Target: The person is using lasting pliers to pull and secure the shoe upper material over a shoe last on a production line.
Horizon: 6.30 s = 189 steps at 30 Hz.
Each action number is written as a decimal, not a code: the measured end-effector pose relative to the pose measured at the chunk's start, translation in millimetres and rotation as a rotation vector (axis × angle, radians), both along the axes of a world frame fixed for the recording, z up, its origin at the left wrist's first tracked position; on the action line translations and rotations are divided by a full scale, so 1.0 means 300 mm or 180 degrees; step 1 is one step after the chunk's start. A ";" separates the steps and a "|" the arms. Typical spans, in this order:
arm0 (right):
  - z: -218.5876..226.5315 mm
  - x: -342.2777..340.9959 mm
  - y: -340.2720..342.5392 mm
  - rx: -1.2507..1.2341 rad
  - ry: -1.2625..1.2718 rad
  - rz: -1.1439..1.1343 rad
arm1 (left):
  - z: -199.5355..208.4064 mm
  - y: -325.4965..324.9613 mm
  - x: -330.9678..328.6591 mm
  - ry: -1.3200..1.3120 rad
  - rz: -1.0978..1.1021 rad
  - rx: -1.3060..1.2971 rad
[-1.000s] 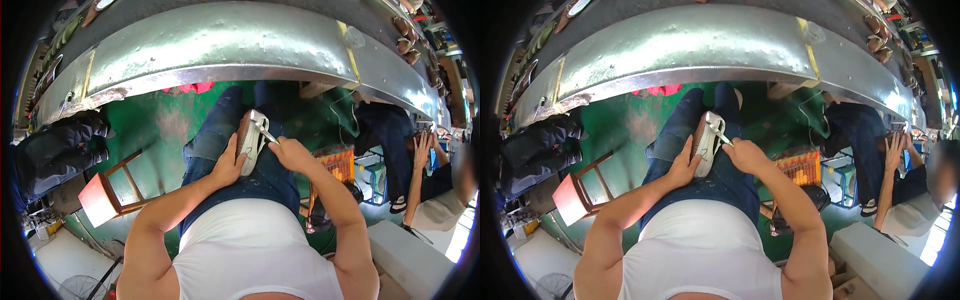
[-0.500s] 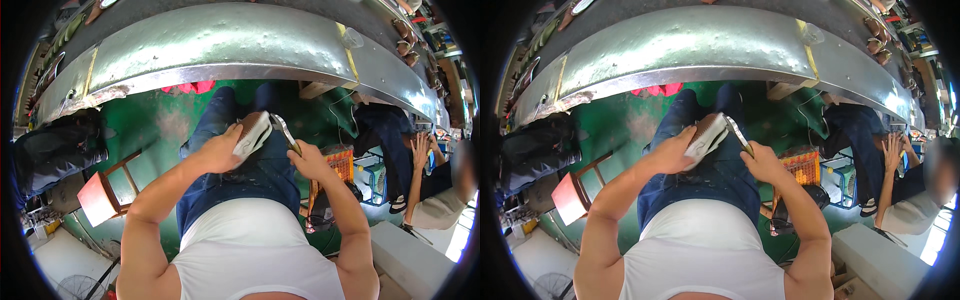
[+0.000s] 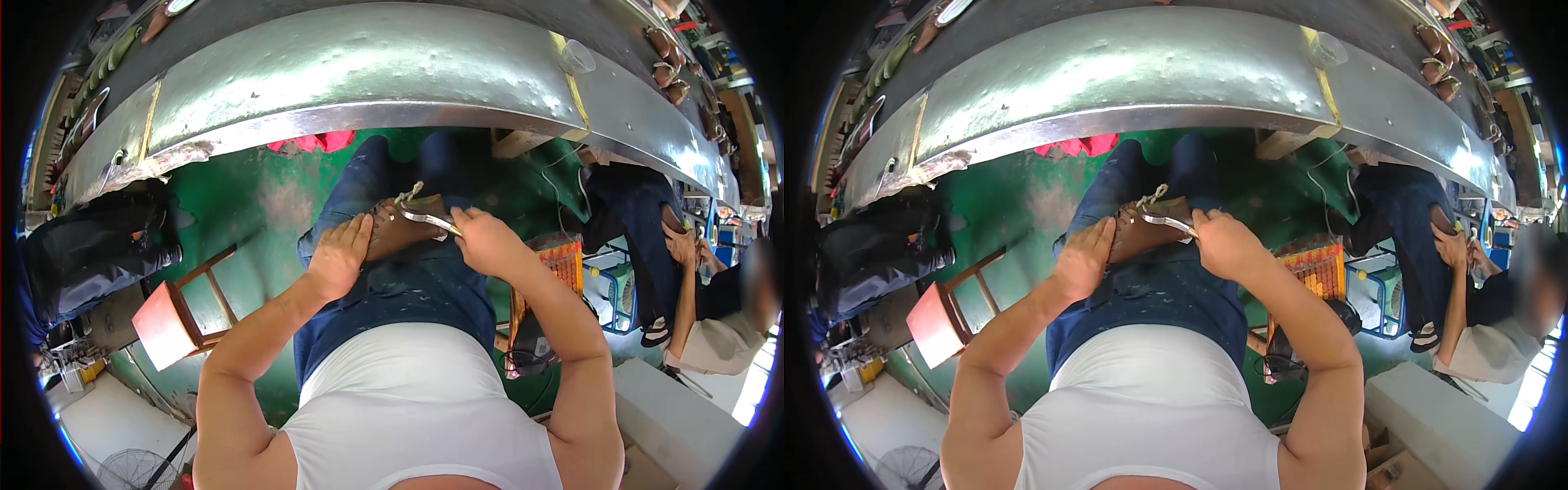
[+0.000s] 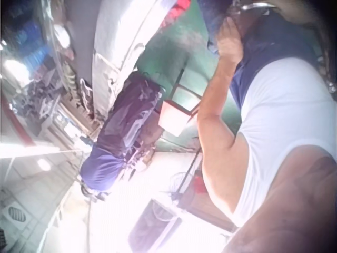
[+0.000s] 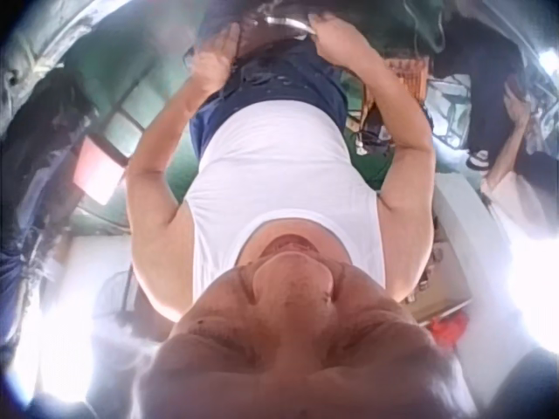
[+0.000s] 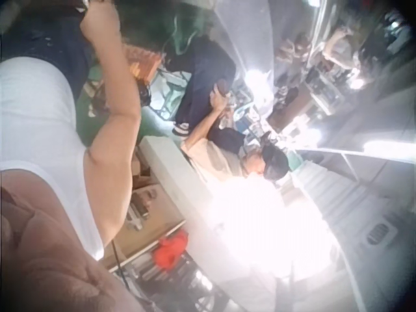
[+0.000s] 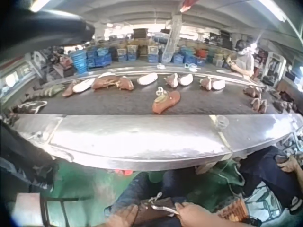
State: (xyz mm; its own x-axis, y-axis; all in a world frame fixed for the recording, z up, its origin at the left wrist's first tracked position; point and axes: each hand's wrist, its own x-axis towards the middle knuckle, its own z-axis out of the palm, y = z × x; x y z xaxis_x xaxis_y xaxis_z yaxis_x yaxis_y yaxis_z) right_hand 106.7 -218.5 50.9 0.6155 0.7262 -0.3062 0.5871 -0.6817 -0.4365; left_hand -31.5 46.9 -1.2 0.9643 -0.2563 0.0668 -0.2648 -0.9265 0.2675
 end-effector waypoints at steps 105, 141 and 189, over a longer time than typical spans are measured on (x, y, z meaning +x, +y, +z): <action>-0.183 -0.036 -0.234 0.0114 0.0861 -0.0171 | -0.151 -0.251 0.058 0.0812 0.0267 -0.1733; 0.145 0.300 -0.153 0.1342 -0.2340 -0.0218 | 0.089 0.008 0.032 0.2789 0.0910 -0.5064; 0.187 0.732 -0.116 0.1360 -0.1616 -0.0753 | 0.251 0.560 2.439 -0.1378 0.1618 0.0660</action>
